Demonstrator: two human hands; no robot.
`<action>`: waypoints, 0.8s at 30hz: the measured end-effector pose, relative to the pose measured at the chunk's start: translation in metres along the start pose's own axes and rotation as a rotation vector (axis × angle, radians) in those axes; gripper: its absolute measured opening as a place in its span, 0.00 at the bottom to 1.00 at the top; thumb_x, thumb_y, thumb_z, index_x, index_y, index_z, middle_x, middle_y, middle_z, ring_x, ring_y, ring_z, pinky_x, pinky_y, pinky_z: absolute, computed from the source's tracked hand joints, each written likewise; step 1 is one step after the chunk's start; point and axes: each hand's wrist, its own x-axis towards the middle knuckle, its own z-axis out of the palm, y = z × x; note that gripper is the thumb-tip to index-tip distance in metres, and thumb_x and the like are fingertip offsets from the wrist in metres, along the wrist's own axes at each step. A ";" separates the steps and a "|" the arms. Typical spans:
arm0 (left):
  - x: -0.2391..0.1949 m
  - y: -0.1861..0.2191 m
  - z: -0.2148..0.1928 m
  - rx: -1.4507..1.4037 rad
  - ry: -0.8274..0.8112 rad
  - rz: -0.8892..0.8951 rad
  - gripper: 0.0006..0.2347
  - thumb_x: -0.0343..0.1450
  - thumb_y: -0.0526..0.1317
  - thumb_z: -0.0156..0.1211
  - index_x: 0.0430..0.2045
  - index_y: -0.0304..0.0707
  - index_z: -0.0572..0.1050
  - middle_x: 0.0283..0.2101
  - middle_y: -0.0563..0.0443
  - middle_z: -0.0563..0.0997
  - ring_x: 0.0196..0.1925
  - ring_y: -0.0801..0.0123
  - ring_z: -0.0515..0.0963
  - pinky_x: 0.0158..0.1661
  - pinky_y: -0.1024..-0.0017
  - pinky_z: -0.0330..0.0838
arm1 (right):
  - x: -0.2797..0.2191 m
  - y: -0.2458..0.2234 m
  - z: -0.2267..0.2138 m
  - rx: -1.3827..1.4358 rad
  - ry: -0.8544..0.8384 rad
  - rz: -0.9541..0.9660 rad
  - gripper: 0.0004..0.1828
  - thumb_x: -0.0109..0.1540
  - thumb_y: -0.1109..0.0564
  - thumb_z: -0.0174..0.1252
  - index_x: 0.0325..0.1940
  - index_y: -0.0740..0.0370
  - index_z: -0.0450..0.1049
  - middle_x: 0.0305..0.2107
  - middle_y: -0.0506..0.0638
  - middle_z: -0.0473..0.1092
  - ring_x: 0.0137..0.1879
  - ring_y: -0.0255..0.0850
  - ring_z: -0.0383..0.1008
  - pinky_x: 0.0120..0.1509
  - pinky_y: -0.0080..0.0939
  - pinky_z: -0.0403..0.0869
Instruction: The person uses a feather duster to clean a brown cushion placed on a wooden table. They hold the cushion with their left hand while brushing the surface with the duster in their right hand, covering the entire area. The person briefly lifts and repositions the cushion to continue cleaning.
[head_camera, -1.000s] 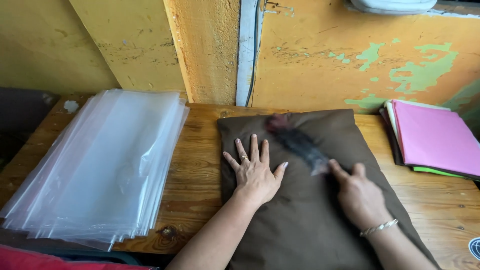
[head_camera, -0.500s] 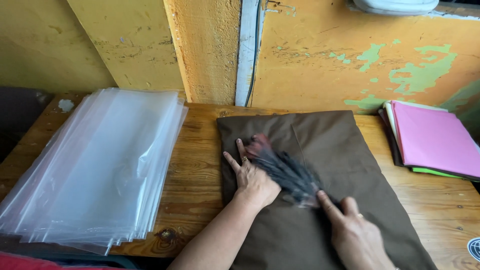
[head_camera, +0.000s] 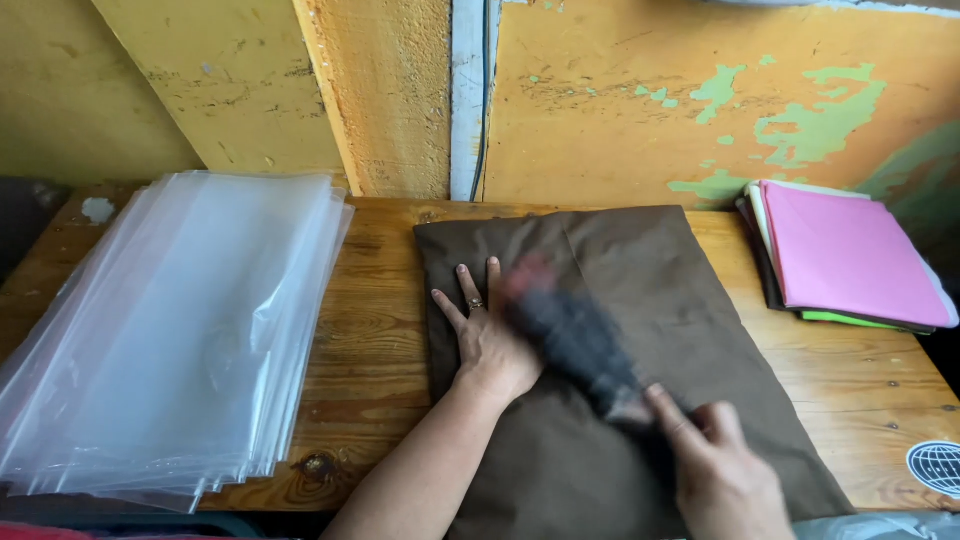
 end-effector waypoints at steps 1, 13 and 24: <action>0.002 -0.002 0.006 -0.002 0.003 0.003 0.30 0.65 0.48 0.44 0.64 0.57 0.43 0.67 0.34 0.38 0.66 0.25 0.30 0.55 0.26 0.21 | 0.004 0.004 0.003 -0.002 0.004 0.001 0.36 0.54 0.55 0.48 0.63 0.20 0.57 0.38 0.40 0.59 0.23 0.51 0.71 0.31 0.47 0.76; 0.015 -0.009 0.037 -0.058 0.363 -0.002 0.29 0.70 0.59 0.30 0.59 0.36 0.56 0.67 0.36 0.47 0.67 0.30 0.41 0.56 0.28 0.27 | 0.062 0.075 -0.038 0.060 -0.102 0.490 0.26 0.62 0.50 0.39 0.65 0.36 0.62 0.45 0.63 0.65 0.48 0.69 0.72 0.55 0.62 0.68; 0.023 -0.019 0.047 -0.381 0.582 -0.078 0.27 0.72 0.53 0.33 0.56 0.26 0.57 0.66 0.26 0.48 0.67 0.34 0.44 0.60 0.39 0.31 | 0.063 0.056 -0.005 -0.047 -0.214 0.223 0.32 0.58 0.55 0.39 0.65 0.29 0.57 0.40 0.56 0.62 0.40 0.63 0.74 0.50 0.59 0.70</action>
